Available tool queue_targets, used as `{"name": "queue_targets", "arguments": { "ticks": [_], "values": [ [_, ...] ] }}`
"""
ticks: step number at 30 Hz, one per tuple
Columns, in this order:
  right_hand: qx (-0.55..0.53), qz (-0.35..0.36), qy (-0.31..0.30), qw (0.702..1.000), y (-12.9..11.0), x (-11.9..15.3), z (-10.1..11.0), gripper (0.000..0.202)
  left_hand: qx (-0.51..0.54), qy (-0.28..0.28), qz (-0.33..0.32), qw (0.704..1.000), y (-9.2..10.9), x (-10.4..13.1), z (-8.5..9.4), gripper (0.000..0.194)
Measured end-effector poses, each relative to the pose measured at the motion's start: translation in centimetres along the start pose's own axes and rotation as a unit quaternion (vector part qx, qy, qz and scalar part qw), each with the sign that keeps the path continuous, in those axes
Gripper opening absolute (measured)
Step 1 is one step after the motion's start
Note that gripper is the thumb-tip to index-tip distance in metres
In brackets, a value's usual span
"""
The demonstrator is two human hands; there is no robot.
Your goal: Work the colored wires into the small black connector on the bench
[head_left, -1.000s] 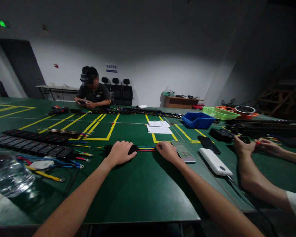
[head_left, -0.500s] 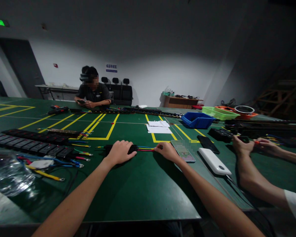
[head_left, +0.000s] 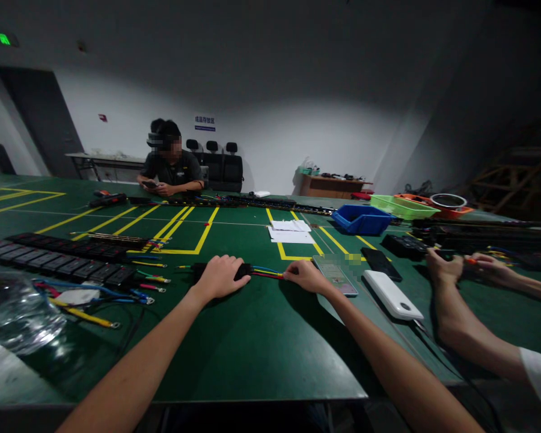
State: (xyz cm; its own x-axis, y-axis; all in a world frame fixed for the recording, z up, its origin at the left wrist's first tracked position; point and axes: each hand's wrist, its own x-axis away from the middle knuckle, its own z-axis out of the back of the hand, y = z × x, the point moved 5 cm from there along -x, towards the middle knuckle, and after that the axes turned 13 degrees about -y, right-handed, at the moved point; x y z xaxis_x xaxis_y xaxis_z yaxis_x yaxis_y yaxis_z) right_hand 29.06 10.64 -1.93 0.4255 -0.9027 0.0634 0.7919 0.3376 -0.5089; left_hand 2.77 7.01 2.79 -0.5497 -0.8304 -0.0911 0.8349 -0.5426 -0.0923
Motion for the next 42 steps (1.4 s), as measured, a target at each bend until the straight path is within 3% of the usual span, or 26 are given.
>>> {"name": "queue_targets", "arguments": {
  "ticks": [3, 8, 14, 19, 26, 33, 42],
  "values": [
    [-0.011, 0.015, -0.009, 1.0, 0.0, 0.0, -0.1, 0.026, 0.0, -0.004, -0.002, 1.0, 0.0, 0.0, 0.0, 0.049],
    [0.002, -0.017, 0.058, 0.998, 0.4, -0.1, 0.2, 0.027, 0.006, -0.005, -0.003, 1.0, 0.0, 0.0, 0.0, 0.047],
    [0.018, -0.036, 0.074, 0.996, 0.0, 0.1, 0.2, 0.024, 0.01, -0.004, -0.005, 1.0, -0.1, -0.1, -0.1, 0.048],
    [0.015, -0.032, 0.127, 0.991, -0.9, 0.6, 1.0, 0.022, 0.011, -0.003, -0.003, 1.0, -0.1, -0.1, -0.1, 0.049],
    [0.064, -0.037, 0.058, 0.996, -0.9, 0.4, 0.2, 0.023, 0.001, -0.002, -0.001, 1.0, 0.0, -0.1, -0.1, 0.048],
    [0.069, -0.034, 0.135, 0.988, -1.5, 0.8, 1.0, 0.021, -0.003, 0.002, -0.001, 1.0, 0.0, -0.2, -0.2, 0.046],
    [0.065, -0.049, 0.103, 0.991, -1.0, 0.7, 0.6, 0.016, 0.004, -0.008, -0.001, 1.0, -0.1, -0.2, -0.2, 0.05]
  ]
}}
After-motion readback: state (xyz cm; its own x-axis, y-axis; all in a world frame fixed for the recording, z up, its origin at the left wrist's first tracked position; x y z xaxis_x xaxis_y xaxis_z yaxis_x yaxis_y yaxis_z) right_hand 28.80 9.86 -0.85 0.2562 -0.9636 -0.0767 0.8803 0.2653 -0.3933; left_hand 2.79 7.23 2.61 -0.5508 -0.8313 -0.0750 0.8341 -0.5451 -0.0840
